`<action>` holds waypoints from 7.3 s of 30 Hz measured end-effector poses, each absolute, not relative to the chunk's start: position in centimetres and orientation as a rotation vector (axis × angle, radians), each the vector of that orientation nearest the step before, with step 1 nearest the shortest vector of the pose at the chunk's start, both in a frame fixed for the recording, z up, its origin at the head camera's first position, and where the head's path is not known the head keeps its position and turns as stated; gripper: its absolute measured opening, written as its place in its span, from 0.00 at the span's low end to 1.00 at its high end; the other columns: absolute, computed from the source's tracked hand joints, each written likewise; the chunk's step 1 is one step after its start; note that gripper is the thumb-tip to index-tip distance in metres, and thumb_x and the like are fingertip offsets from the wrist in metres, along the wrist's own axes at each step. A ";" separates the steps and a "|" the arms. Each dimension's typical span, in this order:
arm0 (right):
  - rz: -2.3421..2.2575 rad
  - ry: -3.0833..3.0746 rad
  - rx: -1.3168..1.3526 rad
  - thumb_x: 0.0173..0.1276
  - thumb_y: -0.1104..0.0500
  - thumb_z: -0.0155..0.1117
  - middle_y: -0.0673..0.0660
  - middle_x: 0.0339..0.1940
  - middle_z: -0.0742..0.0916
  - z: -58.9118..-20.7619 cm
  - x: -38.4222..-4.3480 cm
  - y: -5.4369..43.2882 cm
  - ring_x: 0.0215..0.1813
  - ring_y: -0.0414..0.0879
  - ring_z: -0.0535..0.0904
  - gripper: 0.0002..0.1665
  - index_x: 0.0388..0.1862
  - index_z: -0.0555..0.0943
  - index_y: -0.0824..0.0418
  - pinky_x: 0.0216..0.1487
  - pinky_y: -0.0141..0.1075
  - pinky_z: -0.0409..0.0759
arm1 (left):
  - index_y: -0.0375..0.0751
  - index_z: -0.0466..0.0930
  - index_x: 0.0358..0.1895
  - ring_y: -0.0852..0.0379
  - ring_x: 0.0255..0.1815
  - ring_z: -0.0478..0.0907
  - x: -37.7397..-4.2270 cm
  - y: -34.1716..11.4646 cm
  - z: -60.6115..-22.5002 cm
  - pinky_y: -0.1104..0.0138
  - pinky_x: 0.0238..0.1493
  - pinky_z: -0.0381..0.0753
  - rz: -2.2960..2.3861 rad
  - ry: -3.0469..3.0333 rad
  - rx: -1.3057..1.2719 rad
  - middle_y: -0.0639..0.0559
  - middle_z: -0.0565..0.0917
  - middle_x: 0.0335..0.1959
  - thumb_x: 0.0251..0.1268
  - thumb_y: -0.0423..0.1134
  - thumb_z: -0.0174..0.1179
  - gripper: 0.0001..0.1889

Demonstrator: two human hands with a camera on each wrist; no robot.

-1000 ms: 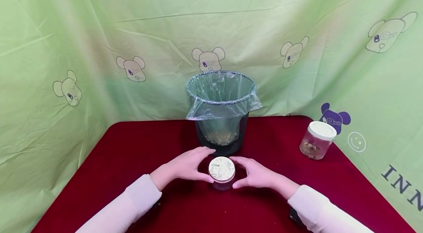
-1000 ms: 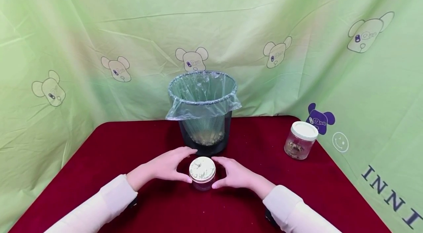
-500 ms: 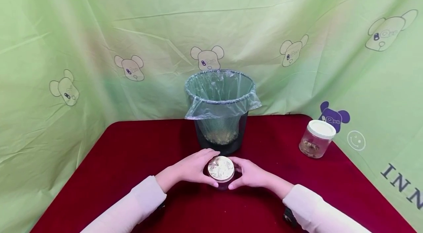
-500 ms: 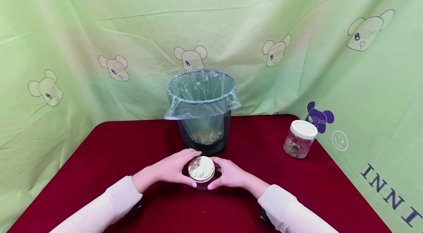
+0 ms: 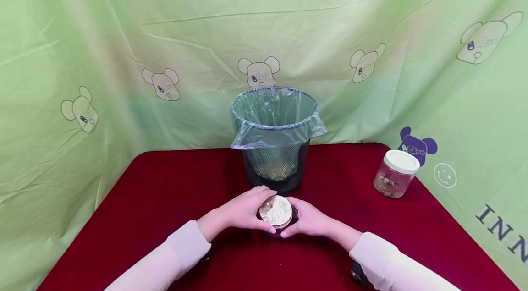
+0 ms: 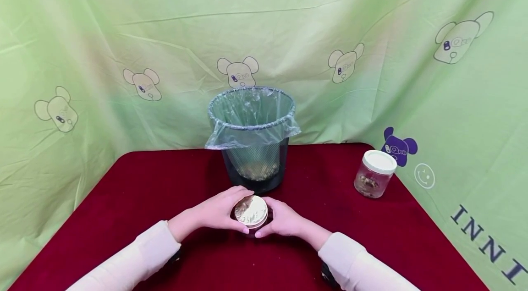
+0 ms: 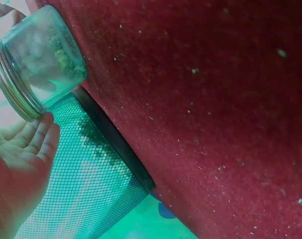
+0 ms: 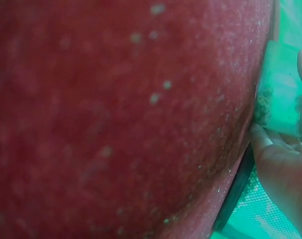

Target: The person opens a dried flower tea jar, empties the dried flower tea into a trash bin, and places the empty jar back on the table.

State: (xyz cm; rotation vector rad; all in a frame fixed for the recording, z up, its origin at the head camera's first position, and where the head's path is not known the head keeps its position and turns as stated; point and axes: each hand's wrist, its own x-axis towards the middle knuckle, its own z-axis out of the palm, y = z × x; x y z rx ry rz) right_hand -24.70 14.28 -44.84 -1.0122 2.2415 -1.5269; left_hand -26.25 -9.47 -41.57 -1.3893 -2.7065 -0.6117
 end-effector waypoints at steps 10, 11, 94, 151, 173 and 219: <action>-1.508 2.274 -1.004 0.48 0.64 0.80 0.61 0.53 0.82 -44.6 -24.5 14.2 0.56 0.47 0.77 0.44 0.62 0.68 0.74 0.57 0.35 0.74 | 0.38 0.72 0.61 0.62 0.53 0.70 -26.0 -9.2 -42.3 0.69 0.56 0.71 -0.845 -2.692 -1.315 0.56 0.74 0.52 0.43 0.57 0.76 0.43; -1.501 2.282 -0.993 0.47 0.64 0.80 0.59 0.53 0.82 -44.6 -24.5 14.2 0.56 0.46 0.77 0.44 0.62 0.68 0.73 0.57 0.33 0.74 | 0.39 0.72 0.61 0.62 0.53 0.70 -26.0 -9.2 -42.5 0.69 0.56 0.71 -0.888 -2.696 -1.294 0.56 0.73 0.52 0.42 0.57 0.77 0.43; -1.479 2.283 -0.929 0.49 0.63 0.80 0.57 0.54 0.82 -45.0 -24.5 14.3 0.56 0.45 0.77 0.44 0.63 0.69 0.70 0.56 0.31 0.74 | 0.41 0.72 0.61 0.62 0.55 0.72 -26.5 -9.9 -43.9 0.66 0.59 0.69 -1.437 -2.769 -1.177 0.58 0.76 0.53 0.40 0.43 0.80 0.40; -1.484 2.228 -0.949 0.51 0.64 0.78 0.60 0.57 0.80 -44.7 -24.8 14.4 0.59 0.47 0.76 0.44 0.64 0.67 0.72 0.57 0.31 0.73 | 0.39 0.66 0.66 0.61 0.56 0.73 -28.6 -10.4 -43.6 0.68 0.60 0.68 -1.732 -2.840 -1.393 0.57 0.77 0.54 0.43 0.28 0.76 0.42; -1.503 2.197 -0.953 0.51 0.66 0.78 0.59 0.55 0.81 -45.1 -24.9 14.4 0.57 0.41 0.76 0.43 0.63 0.67 0.72 0.57 0.31 0.73 | 0.33 0.68 0.62 0.59 0.54 0.75 -25.4 -9.6 -44.5 0.70 0.58 0.69 -1.831 -2.710 -1.018 0.52 0.79 0.52 0.42 0.30 0.77 0.39; -1.502 2.196 -0.952 0.51 0.65 0.78 0.60 0.58 0.80 -44.9 -24.9 14.5 0.59 0.41 0.75 0.44 0.64 0.66 0.72 0.58 0.31 0.72 | 0.31 0.59 0.68 0.55 0.60 0.72 -27.4 -10.3 -42.9 0.68 0.60 0.69 -1.777 -2.865 -1.255 0.47 0.74 0.59 0.46 0.28 0.74 0.44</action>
